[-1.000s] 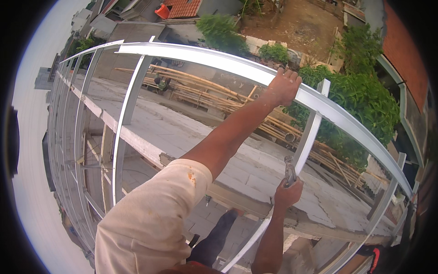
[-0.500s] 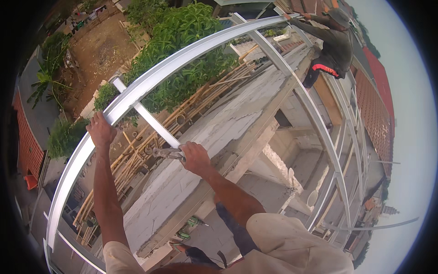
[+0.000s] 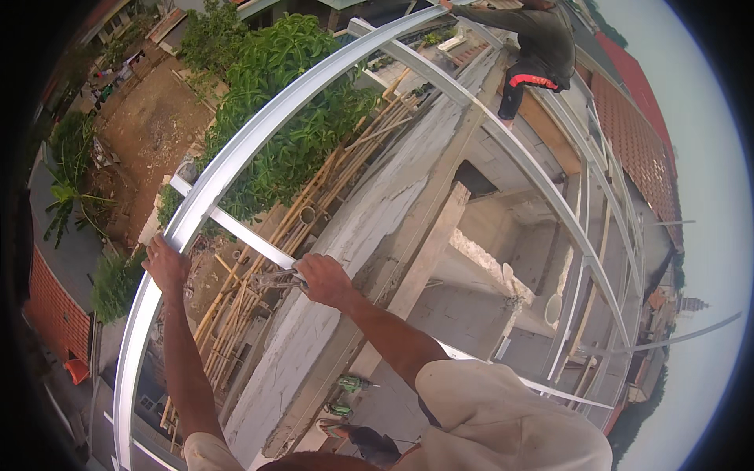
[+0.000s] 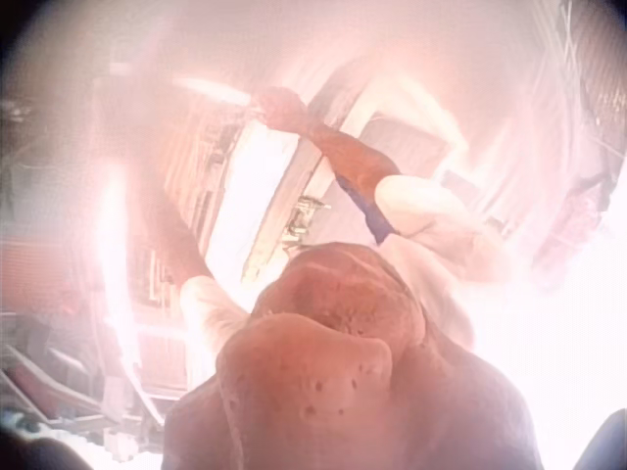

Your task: The person positions and secures white metal frame sections on a rooftop structure using a wrench. He aligns the frame pieces, tightens fasteners at joints, and adjusts the frame to fit the existing structure.

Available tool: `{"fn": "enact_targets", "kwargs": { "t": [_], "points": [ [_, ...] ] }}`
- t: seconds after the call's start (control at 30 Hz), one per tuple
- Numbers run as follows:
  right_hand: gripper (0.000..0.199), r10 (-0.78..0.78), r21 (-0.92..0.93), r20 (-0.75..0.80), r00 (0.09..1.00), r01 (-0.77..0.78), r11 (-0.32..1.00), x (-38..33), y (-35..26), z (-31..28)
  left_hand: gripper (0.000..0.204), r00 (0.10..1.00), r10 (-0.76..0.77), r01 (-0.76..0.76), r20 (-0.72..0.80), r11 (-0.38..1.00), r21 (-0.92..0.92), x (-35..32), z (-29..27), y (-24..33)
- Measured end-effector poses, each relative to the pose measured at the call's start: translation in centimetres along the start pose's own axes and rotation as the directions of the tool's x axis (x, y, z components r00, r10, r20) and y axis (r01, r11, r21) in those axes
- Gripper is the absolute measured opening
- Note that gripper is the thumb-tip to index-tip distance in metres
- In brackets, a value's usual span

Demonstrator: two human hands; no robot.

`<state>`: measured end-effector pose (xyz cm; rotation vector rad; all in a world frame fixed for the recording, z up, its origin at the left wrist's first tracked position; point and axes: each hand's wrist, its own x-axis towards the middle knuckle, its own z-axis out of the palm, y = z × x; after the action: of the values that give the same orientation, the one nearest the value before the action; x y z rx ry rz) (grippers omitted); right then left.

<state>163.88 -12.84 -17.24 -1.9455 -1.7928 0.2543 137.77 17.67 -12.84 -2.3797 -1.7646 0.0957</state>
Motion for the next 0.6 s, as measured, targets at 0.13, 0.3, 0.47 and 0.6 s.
{"fn": "enact_targets", "kwargs": {
  "t": [0.13, 0.3, 0.47, 0.6],
  "points": [
    [0.044, -0.019, 0.055, -0.134, 0.991, 0.027, 0.998, -0.7, 1.6, -2.4, 0.068, 1.0, 0.02, -0.02, 0.012, 0.999, 0.047, -0.2, -1.8, 2.9],
    [0.047, 0.069, 0.105, -0.018, 0.997, -0.067, 0.992, -1.4, 2.8, -3.4, 0.056, 1.0, 0.014, -0.016, 0.017, 0.996, 0.088, 0.2, -3.6, 5.3],
    [0.05, 0.096, 0.124, 0.041, 0.995, -0.1, 0.987, -1.5, 2.0, -3.7, 0.057, 0.999, 0.031, -0.03, -0.018, 0.997, 0.076, -0.1, -3.4, 4.1],
    [0.052, 0.109, 0.113, 0.057, 0.992, -0.115, 0.987, -1.2, 2.5, -3.5, 0.059, 0.998, 0.049, -0.047, -0.034, 0.997, 0.056, 0.4, -3.1, 4.4]
  ]
}}
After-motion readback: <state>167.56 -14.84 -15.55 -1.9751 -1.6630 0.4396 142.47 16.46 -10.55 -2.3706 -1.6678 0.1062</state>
